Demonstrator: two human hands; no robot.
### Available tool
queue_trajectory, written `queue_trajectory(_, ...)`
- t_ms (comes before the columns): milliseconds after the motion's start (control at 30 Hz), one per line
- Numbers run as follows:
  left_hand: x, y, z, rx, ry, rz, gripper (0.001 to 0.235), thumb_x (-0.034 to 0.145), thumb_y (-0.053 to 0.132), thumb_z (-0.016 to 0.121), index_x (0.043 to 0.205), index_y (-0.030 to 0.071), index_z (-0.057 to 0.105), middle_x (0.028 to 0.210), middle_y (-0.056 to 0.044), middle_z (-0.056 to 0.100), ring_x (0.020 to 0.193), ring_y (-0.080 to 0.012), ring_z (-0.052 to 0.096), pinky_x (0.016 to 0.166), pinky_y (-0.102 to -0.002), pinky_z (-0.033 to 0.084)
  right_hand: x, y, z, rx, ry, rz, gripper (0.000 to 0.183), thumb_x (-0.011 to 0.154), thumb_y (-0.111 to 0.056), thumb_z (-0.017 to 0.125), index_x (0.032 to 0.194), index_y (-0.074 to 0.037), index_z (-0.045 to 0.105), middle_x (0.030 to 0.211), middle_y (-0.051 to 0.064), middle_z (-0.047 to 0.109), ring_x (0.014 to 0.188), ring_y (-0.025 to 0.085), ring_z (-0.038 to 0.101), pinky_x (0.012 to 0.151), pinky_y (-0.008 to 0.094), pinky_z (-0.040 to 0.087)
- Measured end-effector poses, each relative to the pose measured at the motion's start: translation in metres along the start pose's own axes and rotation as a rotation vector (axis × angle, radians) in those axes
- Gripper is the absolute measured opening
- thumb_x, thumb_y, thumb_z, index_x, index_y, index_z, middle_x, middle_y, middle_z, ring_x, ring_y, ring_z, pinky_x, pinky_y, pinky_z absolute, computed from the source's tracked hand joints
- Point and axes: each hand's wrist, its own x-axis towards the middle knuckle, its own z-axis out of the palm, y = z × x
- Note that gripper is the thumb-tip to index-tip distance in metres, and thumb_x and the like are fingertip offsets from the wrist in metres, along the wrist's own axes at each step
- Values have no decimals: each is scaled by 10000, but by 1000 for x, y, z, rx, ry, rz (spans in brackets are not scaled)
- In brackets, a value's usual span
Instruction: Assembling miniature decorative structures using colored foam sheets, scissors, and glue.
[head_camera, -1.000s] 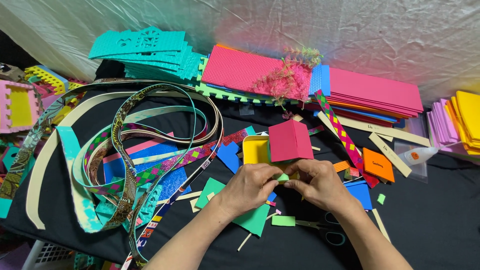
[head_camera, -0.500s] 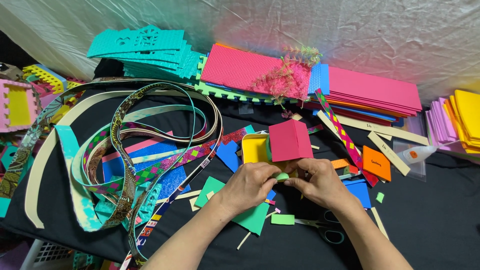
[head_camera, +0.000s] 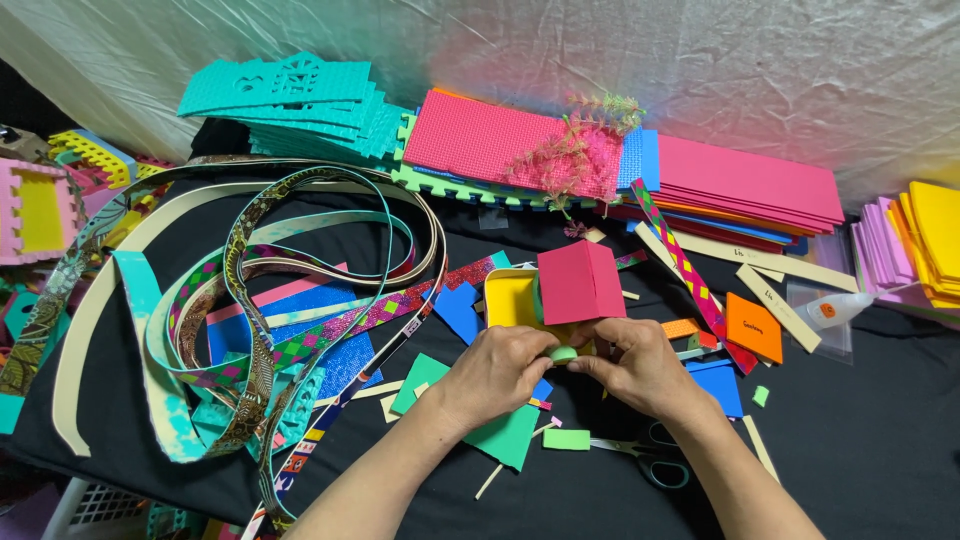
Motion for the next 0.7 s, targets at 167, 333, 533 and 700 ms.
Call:
queue_trajectory(167,-3,9,-7,87,-27,55,303,824,-19,714,1123,-69,695,874,-223,732,816,-407,748,700,-454,623,-1,3,1,-3,-2,8,181,688,-55,897,841,-28,803,490,78,550,508,187,566,453,304,524)
queue_trajectory(333,-4,5,0,270,-41,101,376,756,50,816,1103,-24,690,826,-148,709,813,-354,746,734,-446,591,-1,3,1,4,0,12,179,690,-57,896,841,-24,804,488,83,549,501,189,553,449,305,515)
queue_trajectory(533,-2,2,5,361,-3,88,289,788,28,812,1060,27,714,787,-97,706,775,-281,747,731,-378,567,-1,3,1,2,3,19,182,691,-51,894,845,-21,803,496,87,565,507,190,562,450,308,516)
queue_trajectory(700,-3,-3,6,404,-11,88,229,789,55,815,992,39,713,722,-71,680,753,-271,728,714,-387,529,1,3,-1,-22,-22,1,191,694,-48,889,860,-17,799,533,107,636,491,198,586,446,308,532)
